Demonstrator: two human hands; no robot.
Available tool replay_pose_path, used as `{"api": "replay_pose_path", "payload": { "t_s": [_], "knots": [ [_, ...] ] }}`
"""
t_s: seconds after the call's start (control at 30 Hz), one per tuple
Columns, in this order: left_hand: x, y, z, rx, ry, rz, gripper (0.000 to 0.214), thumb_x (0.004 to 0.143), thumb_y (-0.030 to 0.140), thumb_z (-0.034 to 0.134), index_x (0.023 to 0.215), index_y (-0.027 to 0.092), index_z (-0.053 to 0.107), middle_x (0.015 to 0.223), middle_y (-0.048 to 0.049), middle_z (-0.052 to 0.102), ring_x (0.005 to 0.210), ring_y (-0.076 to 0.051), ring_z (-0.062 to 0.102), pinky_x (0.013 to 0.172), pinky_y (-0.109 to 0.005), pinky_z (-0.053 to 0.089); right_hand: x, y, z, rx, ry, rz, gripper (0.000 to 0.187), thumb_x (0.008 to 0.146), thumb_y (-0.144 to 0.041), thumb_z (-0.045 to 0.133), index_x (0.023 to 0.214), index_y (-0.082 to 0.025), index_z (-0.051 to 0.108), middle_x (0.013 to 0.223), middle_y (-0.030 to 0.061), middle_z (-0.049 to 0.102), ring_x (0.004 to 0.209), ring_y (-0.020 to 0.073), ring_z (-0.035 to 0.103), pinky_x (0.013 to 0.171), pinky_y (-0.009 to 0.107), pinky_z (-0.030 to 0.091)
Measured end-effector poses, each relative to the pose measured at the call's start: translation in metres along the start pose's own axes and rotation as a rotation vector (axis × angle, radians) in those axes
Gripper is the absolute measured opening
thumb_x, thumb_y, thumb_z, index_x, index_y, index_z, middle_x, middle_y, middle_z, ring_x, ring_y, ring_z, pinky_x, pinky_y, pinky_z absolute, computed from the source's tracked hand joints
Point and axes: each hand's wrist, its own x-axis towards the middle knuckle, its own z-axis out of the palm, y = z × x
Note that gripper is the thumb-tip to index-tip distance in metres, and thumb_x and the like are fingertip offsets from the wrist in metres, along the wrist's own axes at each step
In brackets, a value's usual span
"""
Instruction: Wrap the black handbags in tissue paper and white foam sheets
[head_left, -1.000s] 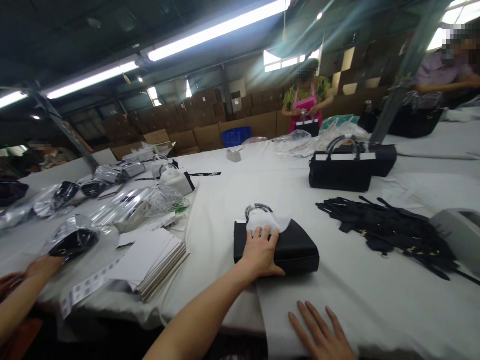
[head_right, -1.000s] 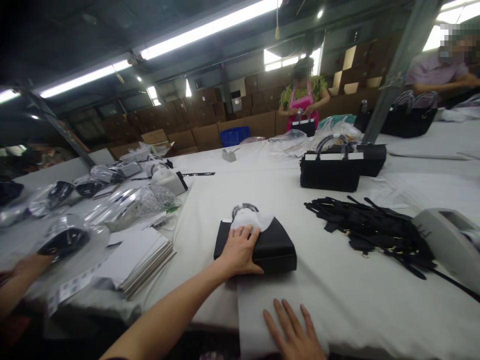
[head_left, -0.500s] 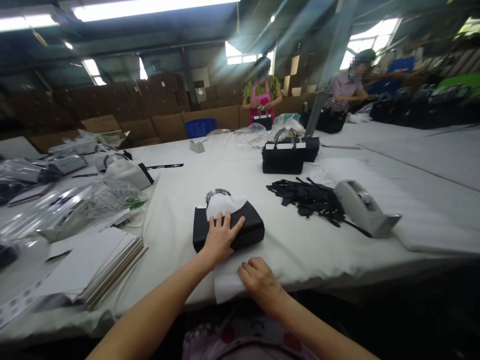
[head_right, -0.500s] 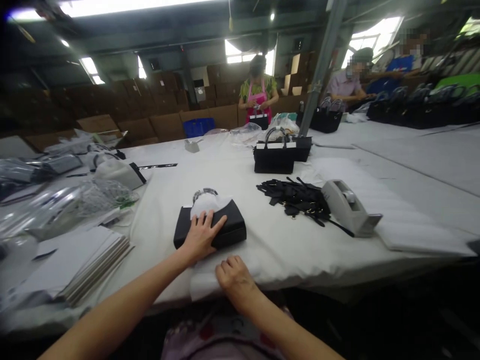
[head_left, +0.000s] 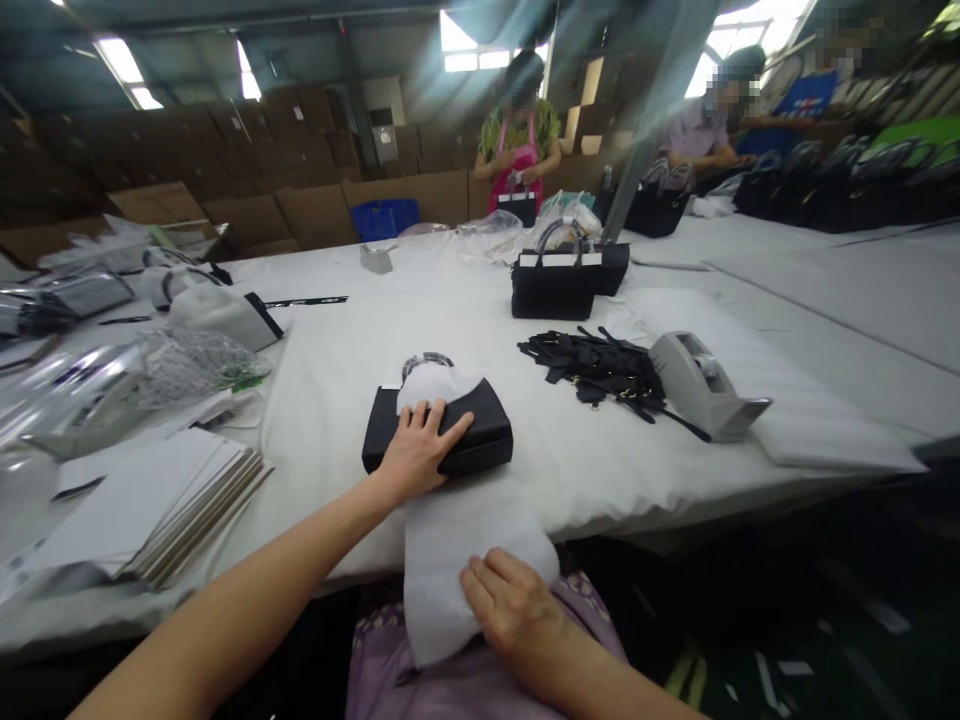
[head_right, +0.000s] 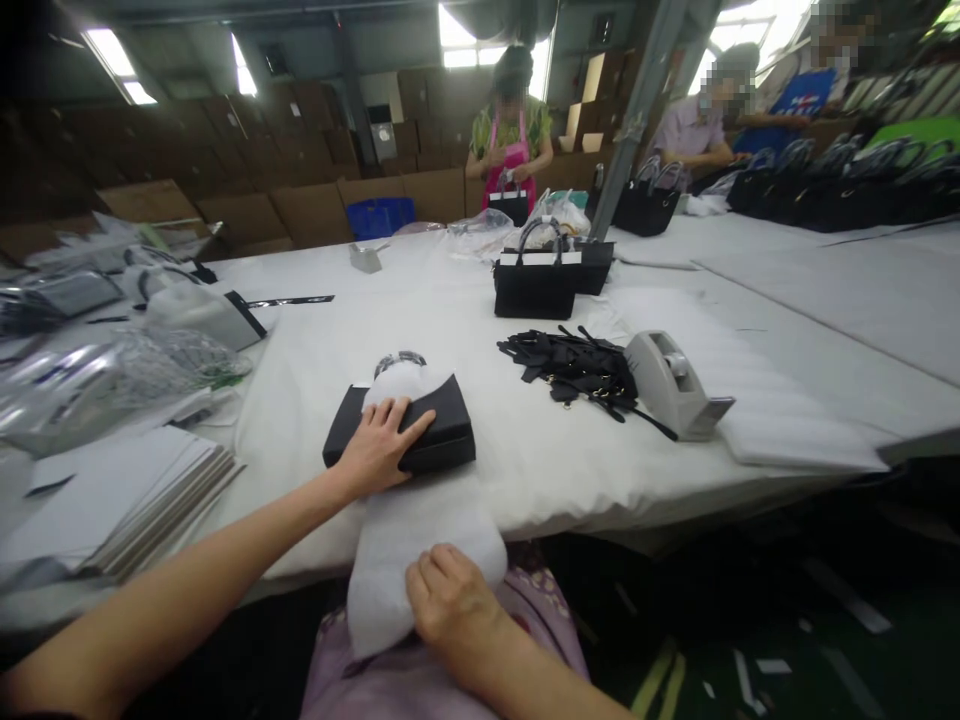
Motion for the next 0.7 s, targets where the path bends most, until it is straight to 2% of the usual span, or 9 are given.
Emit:
{"api": "replay_pose_path", "payload": {
  "t_s": [0.07,0.13,0.2,0.27,0.37,0.43,0.53,0.6,0.7],
  "knots": [
    [-0.002,0.001,-0.002,-0.035,0.01,0.009,0.09,0.068,0.05,0.071,0.143,0.037,0.022,0.145,-0.0119,0.027,0.129,-0.04,0.027,0.105,-0.057,0.022,0.006,0.006,0.0,0.035,0.045,0.025,0.022,0.086,0.0,0.04,0.08,-0.012,0.058,0.074,0.0069,0.055,0.068,0.0192,0.044,0.065,0.031,0.04],
    [0.005,-0.001,-0.007,-0.12,0.025,-0.033,0.08,0.077,0.063,0.054,0.144,0.034,0.022,0.138,-0.0107,0.037,0.122,-0.036,0.036,0.103,-0.053,0.028,0.022,0.019,-0.004,0.042,0.08,0.032,0.022,0.089,-0.003,0.039,0.083,-0.013,0.058,0.073,0.0059,0.055,0.068,0.0188,0.045,0.067,0.031,0.041],
    [0.019,-0.005,-0.014,-0.191,0.026,-0.123,0.075,0.083,0.067,0.039,0.145,0.03,0.019,0.125,-0.0099,0.048,0.111,-0.032,0.044,0.096,-0.05,0.036,0.045,0.037,-0.011,0.028,0.159,0.029,0.024,0.09,-0.004,0.037,0.087,-0.014,0.059,0.077,0.0064,0.058,0.073,0.0191,0.048,0.072,0.033,0.043],
    [0.036,-0.01,-0.022,-0.212,-0.003,-0.19,0.069,0.085,0.066,0.033,0.143,0.029,0.026,0.114,-0.0095,0.052,0.102,-0.029,0.05,0.089,-0.046,0.041,0.07,0.057,-0.015,0.016,0.257,0.036,0.026,0.087,-0.003,0.037,0.09,-0.014,0.06,0.085,0.0078,0.061,0.079,0.0199,0.05,0.077,0.034,0.044],
    [0.058,-0.017,-0.03,-0.184,-0.043,-0.172,0.05,0.088,0.061,0.033,0.127,0.034,0.049,0.112,-0.0085,0.05,0.088,-0.023,0.056,0.077,-0.038,0.046,0.097,0.084,-0.009,-0.004,0.361,0.092,0.03,0.074,0.0,0.039,0.088,-0.015,0.062,0.09,0.0088,0.064,0.083,0.0212,0.054,0.079,0.035,0.047],
    [0.069,-0.022,-0.032,-0.149,-0.032,-0.145,0.04,0.09,0.053,0.034,0.113,0.031,0.058,0.115,-0.0091,0.05,0.086,-0.021,0.057,0.072,-0.035,0.047,0.106,0.097,0.002,-0.039,0.409,0.109,0.038,0.065,0.0,0.041,0.093,-0.014,0.063,0.096,0.0099,0.066,0.091,0.0234,0.056,0.084,0.038,0.047],
    [0.076,-0.024,-0.034,-0.099,-0.004,-0.083,0.031,0.093,0.037,0.036,0.099,0.022,0.062,0.115,-0.0123,0.054,0.105,-0.028,0.053,0.085,-0.044,0.045,0.107,0.109,0.021,-0.109,0.458,0.047,0.058,0.057,-0.002,0.04,0.11,-0.011,0.061,0.113,0.0114,0.065,0.108,0.0256,0.055,0.094,0.042,0.042],
    [0.076,-0.022,-0.034,-0.108,-0.001,-0.029,0.027,0.093,0.027,0.034,0.096,0.018,0.06,0.106,-0.0123,0.061,0.109,-0.027,0.052,0.093,-0.046,0.041,0.103,0.111,0.03,-0.134,0.477,0.026,0.062,0.057,-0.002,0.038,0.115,-0.011,0.06,0.117,0.011,0.064,0.113,0.0244,0.055,0.095,0.042,0.041],
    [0.067,-0.015,-0.031,-0.176,-0.025,0.0,0.026,0.094,0.024,0.032,0.097,0.017,0.057,0.093,-0.0092,0.067,0.09,-0.022,0.061,0.079,-0.036,0.048,0.098,0.112,0.038,-0.14,0.471,0.046,0.061,0.059,-0.001,0.036,0.114,-0.013,0.06,0.115,0.0107,0.066,0.114,0.0237,0.056,0.096,0.043,0.04]
  ]
}}
